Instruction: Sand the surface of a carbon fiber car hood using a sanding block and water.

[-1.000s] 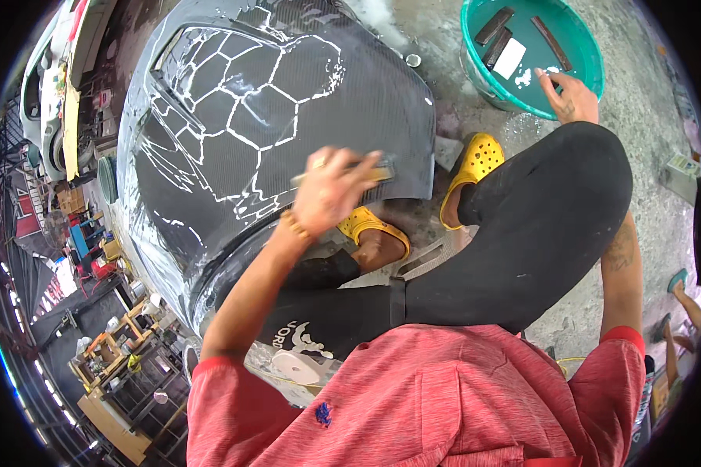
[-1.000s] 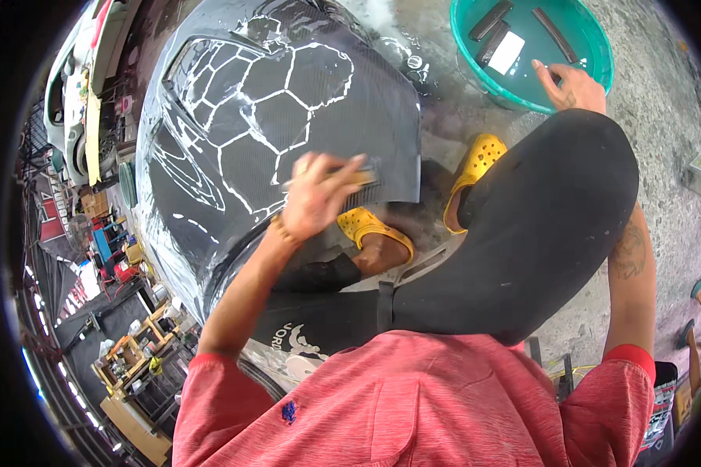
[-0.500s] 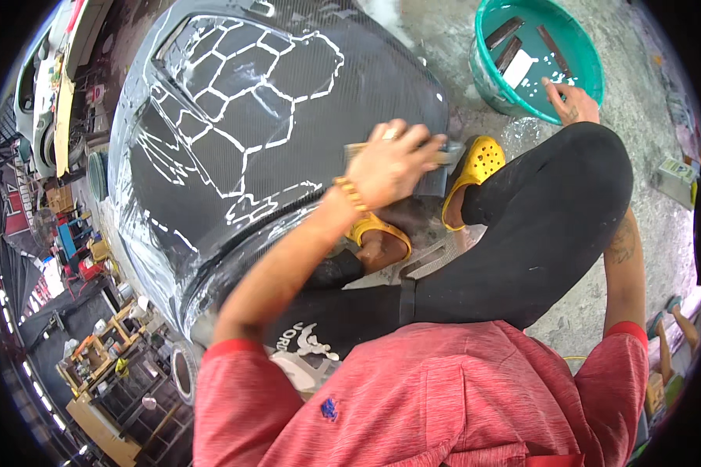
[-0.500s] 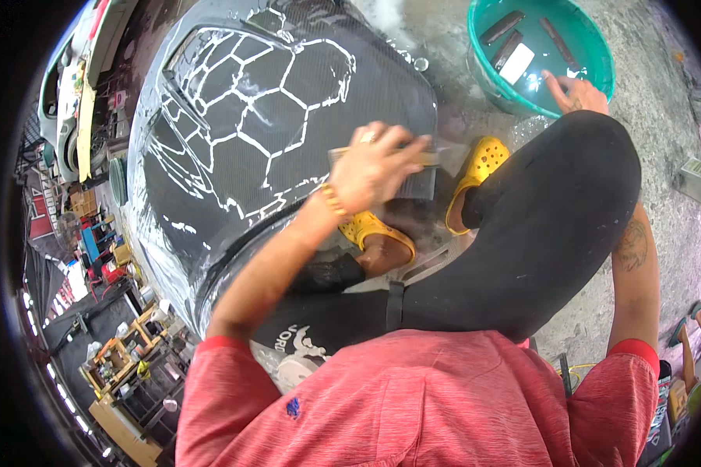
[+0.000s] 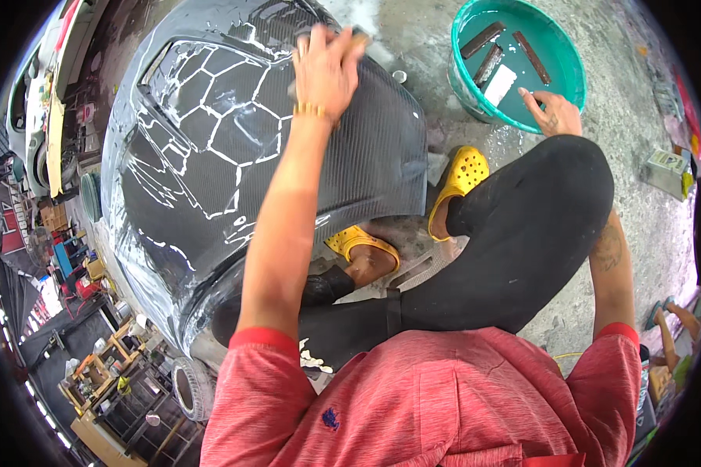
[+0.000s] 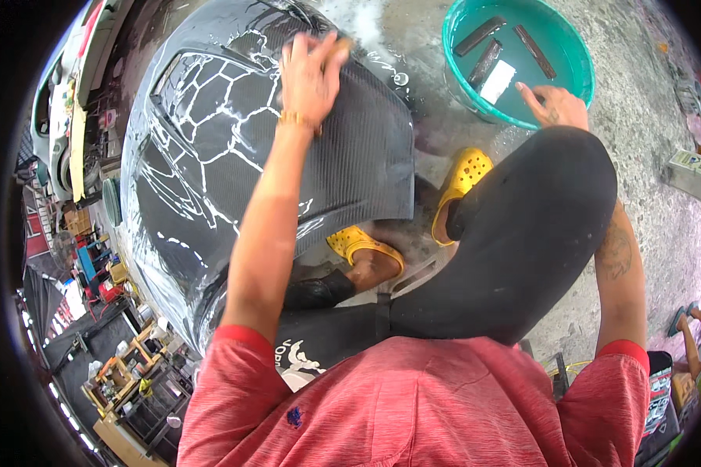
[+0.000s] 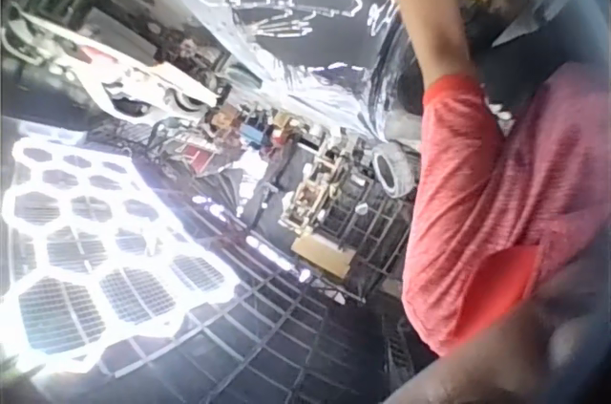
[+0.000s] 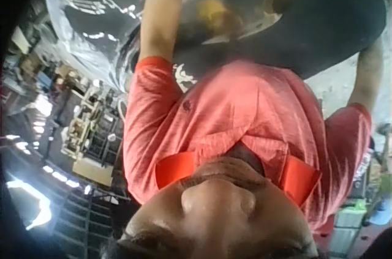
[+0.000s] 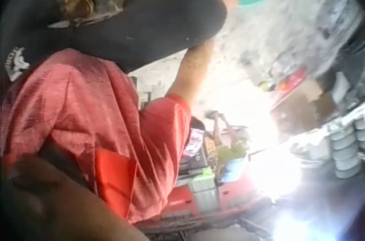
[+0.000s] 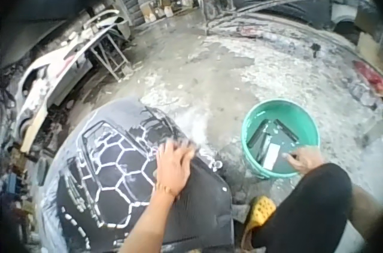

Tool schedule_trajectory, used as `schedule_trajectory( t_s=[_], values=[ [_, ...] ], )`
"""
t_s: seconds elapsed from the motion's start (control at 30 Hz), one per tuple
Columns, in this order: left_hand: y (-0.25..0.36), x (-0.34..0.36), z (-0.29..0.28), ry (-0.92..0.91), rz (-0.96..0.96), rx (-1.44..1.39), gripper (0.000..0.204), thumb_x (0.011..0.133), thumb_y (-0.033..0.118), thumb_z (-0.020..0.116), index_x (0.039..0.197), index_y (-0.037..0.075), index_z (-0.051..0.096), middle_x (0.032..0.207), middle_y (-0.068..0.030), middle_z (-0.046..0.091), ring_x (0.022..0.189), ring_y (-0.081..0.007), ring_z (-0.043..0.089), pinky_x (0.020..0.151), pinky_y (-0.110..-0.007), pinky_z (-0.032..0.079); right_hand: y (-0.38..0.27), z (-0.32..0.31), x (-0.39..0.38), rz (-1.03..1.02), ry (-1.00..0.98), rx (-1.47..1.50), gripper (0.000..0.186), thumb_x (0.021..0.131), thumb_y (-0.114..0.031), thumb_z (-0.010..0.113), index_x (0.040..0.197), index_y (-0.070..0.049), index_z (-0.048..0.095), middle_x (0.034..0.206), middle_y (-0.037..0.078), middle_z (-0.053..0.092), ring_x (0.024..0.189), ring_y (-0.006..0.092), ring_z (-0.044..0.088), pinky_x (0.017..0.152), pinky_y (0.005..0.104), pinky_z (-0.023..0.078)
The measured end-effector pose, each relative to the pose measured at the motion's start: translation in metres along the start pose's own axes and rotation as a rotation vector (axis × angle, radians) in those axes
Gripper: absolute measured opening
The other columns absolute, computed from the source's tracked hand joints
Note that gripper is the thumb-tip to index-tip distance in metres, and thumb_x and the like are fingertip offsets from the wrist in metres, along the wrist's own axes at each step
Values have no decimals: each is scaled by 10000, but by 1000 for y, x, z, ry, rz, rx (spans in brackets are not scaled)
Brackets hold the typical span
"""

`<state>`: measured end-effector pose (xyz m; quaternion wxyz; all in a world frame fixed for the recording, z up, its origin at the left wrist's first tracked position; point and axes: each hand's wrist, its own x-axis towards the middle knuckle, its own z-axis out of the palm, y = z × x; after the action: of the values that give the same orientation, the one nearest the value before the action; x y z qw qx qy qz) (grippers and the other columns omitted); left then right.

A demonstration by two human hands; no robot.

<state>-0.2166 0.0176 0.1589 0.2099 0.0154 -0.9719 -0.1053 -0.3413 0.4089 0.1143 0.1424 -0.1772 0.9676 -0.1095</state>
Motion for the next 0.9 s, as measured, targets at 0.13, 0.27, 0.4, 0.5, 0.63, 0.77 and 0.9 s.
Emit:
schedule_trajectory(
  t_s=[0.13, 0.27, 0.4, 0.5, 0.63, 0.77, 0.9],
  values=[
    [70, -129, -62, -246, -86, -89, 448, 917, 185, 706, 1364, 177, 674, 1100, -119, 592, 1000, -353, 552, 877, -480, 448, 15, 1, -28, 1, 91, 14, 561, 1003, -577, 528, 950, -73, 769, 872, 175, 723, 850, 397, 688, 747, 472, 525],
    [44, -118, -73, -294, 16, -39, 507, 923, 177, 697, 1424, 222, 632, 1123, -134, 591, 999, -358, 551, 880, -507, 448, 0, -6, -34, -6, 142, 78, 541, 990, -565, 557, 943, -69, 768, 901, 172, 734, 866, 395, 696, 749, 463, 530],
    [-44, 5, -36, 91, -50, 93, 321, 970, 305, 667, 1204, 94, 733, 1079, -168, 581, 1001, -382, 556, 875, -505, 457, -19, -4, -16, -59, 129, 104, 559, 1001, -581, 528, 965, -79, 771, 922, 156, 741, 875, 388, 696, 758, 456, 531],
    [-18, -15, -25, 122, -73, 112, 331, 971, 288, 661, 1231, 91, 717, 1063, -168, 576, 989, -391, 551, 877, -491, 447, -4, -5, -16, -69, 128, 110, 561, 996, -593, 534, 971, -85, 771, 923, 151, 742, 873, 378, 698, 761, 454, 532],
    [81, -137, -69, -169, -182, -104, 455, 920, 201, 722, 1370, 152, 675, 1037, -121, 564, 961, -330, 543, 852, -462, 439, 16, -21, -35, -17, 126, -11, 533, 996, -572, 548, 965, -91, 774, 904, 154, 733, 866, 377, 694, 751, 449, 531],
    [39, -121, -78, -265, -49, -17, 527, 910, 217, 730, 1425, 162, 633, 1094, -142, 582, 942, -351, 559, 838, -478, 453, -6, -4, -34, -29, 172, 69, 529, 996, -562, 548, 936, -87, 771, 868, 167, 721, 851, 384, 688, 741, 457, 527],
    [-57, 7, -41, 58, 31, 101, 338, 992, 284, 640, 1285, 123, 690, 1093, -179, 578, 980, -391, 566, 866, -513, 465, -19, -1, -16, -88, 169, 106, 534, 1001, -561, 538, 927, -84, 767, 867, 172, 720, 844, 387, 687, 742, 467, 524]
  ],
)
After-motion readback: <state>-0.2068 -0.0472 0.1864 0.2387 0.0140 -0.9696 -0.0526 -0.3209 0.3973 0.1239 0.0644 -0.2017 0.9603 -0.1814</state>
